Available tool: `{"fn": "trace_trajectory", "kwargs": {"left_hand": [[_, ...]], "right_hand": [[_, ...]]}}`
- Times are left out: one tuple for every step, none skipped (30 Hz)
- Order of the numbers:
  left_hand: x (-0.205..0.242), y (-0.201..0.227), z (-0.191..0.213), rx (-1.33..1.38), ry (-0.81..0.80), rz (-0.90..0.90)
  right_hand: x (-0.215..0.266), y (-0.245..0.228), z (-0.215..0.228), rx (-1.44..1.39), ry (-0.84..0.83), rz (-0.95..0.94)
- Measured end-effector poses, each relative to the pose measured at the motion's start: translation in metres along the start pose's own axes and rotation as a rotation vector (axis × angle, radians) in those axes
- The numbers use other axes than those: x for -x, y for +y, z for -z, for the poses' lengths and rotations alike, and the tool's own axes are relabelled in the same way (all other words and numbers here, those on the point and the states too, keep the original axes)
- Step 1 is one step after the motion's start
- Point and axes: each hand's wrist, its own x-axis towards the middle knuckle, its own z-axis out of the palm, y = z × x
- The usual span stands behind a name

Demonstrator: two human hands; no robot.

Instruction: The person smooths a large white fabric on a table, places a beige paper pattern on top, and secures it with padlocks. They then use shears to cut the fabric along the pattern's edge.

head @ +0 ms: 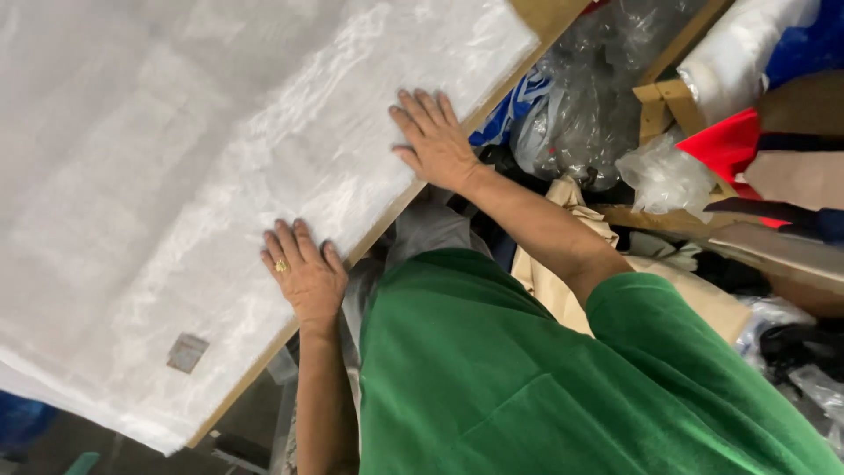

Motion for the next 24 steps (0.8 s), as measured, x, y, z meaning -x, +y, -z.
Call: {"fn": "trace_trajectory", "kwargs": {"left_hand": [[-0.002, 0.004, -0.001, -0.026, -0.020, 0.015], [-0.004, 0.005, -0.001, -0.052, -0.039, 0.031], [-0.005, 0.007, -0.004, -0.078, -0.040, 0.033], [-0.005, 0.007, -0.006, -0.062, -0.029, 0.020], [-0.004, 0.006, -0.008, -0.052, -0.013, 0.019], [-0.005, 0.006, -0.008, -0.086, -0.010, 0.034], [-0.006, 0.007, -0.010, -0.082, 0.003, 0.039], [-0.007, 0.008, -0.011, -0.078, 0.017, 0.044], [-0.006, 0.007, -0.012, -0.094, 0.024, 0.051], [-0.005, 0.006, -0.012, -0.108, 0.016, 0.046], [-0.005, 0.006, -0.014, -0.113, 0.002, 0.031], [-0.006, 0.007, -0.012, -0.119, 0.004, 0.028], [-0.008, 0.009, -0.011, -0.118, 0.003, 0.032], [-0.009, 0.010, -0.010, -0.117, 0.002, 0.037], [-0.009, 0.010, -0.011, -0.114, 0.000, 0.026], [-0.008, 0.009, -0.012, -0.111, -0.011, 0.030], [-0.008, 0.007, -0.013, -0.109, -0.021, 0.033], [-0.009, 0.006, -0.014, -0.106, -0.020, 0.021], [-0.008, 0.005, -0.014, -0.115, -0.027, 0.028], [-0.007, 0.003, -0.013, -0.125, -0.034, 0.035], [-0.005, 0.003, -0.010, -0.120, -0.032, 0.032], [-0.002, 0.002, -0.007, -0.119, -0.052, 0.033], [-0.008, 0.002, -0.007, -0.119, -0.057, 0.035], [-0.010, 0.004, -0.006, -0.116, -0.039, 0.032]], "right_hand": [[0.000, 0.019, 0.002, -0.005, -0.007, -0.018], [-0.001, 0.034, 0.004, -0.010, -0.015, -0.035], [0.000, 0.045, 0.010, -0.033, -0.004, -0.029], [0.000, 0.054, 0.015, -0.023, 0.004, -0.037], [-0.004, 0.062, 0.019, -0.017, 0.013, -0.030], [-0.010, 0.062, 0.016, -0.045, 0.024, -0.010], [-0.016, 0.064, 0.014, -0.049, 0.053, 0.008], [-0.021, 0.066, 0.012, -0.054, 0.081, 0.025], [-0.033, 0.058, 0.009, -0.065, 0.091, 0.037], [-0.044, 0.051, 0.006, -0.096, 0.112, 0.073], [-0.051, 0.044, 0.005, -0.120, 0.130, 0.097], [-0.061, 0.040, 0.001, -0.124, 0.136, 0.096], [-0.068, 0.037, -0.002, -0.126, 0.124, 0.091], [-0.076, 0.034, -0.005, -0.128, 0.113, 0.086], [-0.083, 0.037, -0.006, -0.124, 0.116, 0.075], [-0.090, 0.039, -0.007, -0.119, 0.093, 0.055], [-0.098, 0.040, -0.009, -0.113, 0.072, 0.035], [-0.101, 0.044, -0.012, -0.109, 0.077, 0.024], [-0.103, 0.047, -0.016, -0.102, 0.053, 0.009], [-0.105, 0.048, -0.020, -0.095, 0.028, -0.005], [-0.102, 0.045, -0.016, -0.090, 0.029, -0.008], [-0.099, 0.041, -0.011, -0.104, 0.003, -0.029], [-0.104, 0.043, -0.005, -0.111, -0.012, -0.041], [-0.106, 0.044, -0.004, -0.099, 0.001, -0.036]]}}
